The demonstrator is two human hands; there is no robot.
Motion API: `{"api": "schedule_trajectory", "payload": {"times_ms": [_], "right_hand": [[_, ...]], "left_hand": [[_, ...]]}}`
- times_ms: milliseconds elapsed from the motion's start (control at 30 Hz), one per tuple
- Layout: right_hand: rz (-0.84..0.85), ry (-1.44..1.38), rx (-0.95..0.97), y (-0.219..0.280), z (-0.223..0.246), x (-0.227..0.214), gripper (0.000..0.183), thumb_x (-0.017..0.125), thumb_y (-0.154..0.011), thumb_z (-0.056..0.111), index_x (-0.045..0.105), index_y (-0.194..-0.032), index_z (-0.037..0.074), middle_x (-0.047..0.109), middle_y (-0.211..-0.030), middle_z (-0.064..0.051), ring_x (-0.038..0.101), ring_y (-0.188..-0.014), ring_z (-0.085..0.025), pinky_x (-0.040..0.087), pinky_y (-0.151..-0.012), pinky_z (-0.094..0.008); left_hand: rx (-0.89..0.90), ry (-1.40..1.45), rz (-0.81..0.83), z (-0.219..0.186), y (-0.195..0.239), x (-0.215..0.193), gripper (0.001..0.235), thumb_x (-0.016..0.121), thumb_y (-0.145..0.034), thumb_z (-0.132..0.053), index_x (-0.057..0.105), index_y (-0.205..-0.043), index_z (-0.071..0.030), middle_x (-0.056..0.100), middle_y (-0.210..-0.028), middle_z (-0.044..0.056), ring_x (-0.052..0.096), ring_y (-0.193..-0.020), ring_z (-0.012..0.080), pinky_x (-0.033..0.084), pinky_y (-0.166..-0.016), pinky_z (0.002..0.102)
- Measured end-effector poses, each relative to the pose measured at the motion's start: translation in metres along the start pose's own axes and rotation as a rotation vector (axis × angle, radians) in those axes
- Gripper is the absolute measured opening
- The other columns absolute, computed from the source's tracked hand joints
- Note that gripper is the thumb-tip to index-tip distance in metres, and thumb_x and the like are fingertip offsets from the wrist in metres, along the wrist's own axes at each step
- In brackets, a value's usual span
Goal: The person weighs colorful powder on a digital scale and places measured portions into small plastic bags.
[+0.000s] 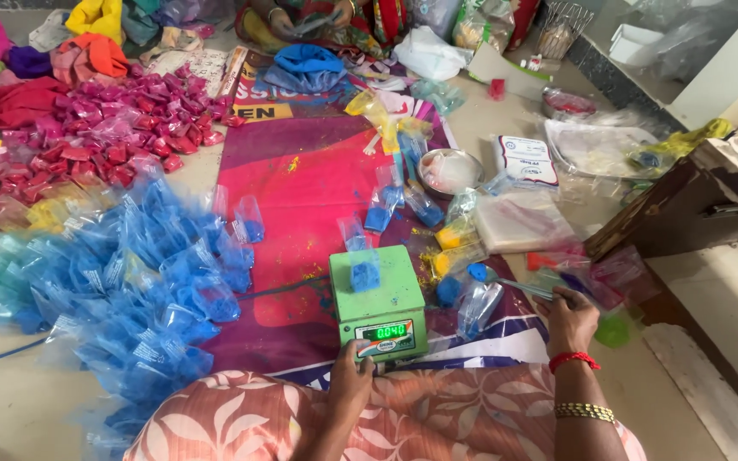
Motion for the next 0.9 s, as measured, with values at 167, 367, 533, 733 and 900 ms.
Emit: {"api": "schedule_trajectory", "payload": {"times_ms": [167,367,533,733,900], "right_hand": [[-0.017,0.041,-0.050,0.008,0.010,0.001,0.022,0.053,-0.101,-0.003,0.065,-0.117,-0.013,0.073,-0.106,-0.021,0.077,-0.090,-0.026,0.064,-0.078,-0.030],[-0.039,0.383,-0.322,0.023,0.028,0.018,0.022,0.060,-0.098,-0.002,0.072,-0.116,-0.003,0.077,-0.099,-0.017,0.077,-0.088,-0.023,0.060,-0.076,-0.034],[0.007,0.569,-0.560,0.030,0.033,0.037,0.018,0.061,-0.099,0.004,0.074,-0.111,0.003,0.074,-0.096,-0.021,0.075,-0.084,-0.033,0.058,-0.076,-0.043],[0.055,0.615,-0.605,0.039,0.038,0.045,0.017,0.060,-0.099,0.005,0.073,-0.110,0.004,0.073,-0.095,-0.022,0.072,-0.085,-0.038,0.056,-0.074,-0.046],[0.069,0.630,-0.582,0.035,0.033,0.047,0.018,0.059,-0.098,0.005,0.073,-0.109,0.004,0.072,-0.094,-0.023,0.072,-0.086,-0.041,0.056,-0.075,-0.047]], "left_hand": [[0.068,0.010,-0.040,0.009,0.000,0.001,0.028,0.064,-0.088,-0.012,0.065,-0.116,-0.009,0.071,-0.111,0.022,0.068,-0.095,0.0403,0.052,-0.083,0.046],[0.033,0.010,-0.011,0.000,0.002,-0.005,0.026,0.064,-0.087,-0.011,0.066,-0.114,-0.009,0.071,-0.108,0.021,0.069,-0.088,0.0381,0.053,-0.077,0.046],[-0.035,-0.002,0.011,0.006,0.001,-0.003,0.028,0.064,-0.088,-0.013,0.065,-0.116,-0.011,0.071,-0.109,0.020,0.068,-0.082,0.0370,0.053,-0.078,0.046],[0.097,0.025,-0.034,0.011,0.001,0.002,0.026,0.064,-0.089,-0.013,0.065,-0.115,-0.009,0.071,-0.110,0.021,0.068,-0.093,0.0366,0.053,-0.080,0.046],[-0.063,-0.037,0.025,0.000,0.003,-0.003,0.028,0.063,-0.090,-0.016,0.065,-0.118,-0.013,0.071,-0.112,0.019,0.069,-0.090,0.0362,0.053,-0.083,0.045]]}}
Point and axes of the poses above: each hand's wrist, its own y-axis away from the middle knuckle, its own x-axis out of the palm, z = x × y, the point moved 4 cm from there along -y, towards the middle knuckle
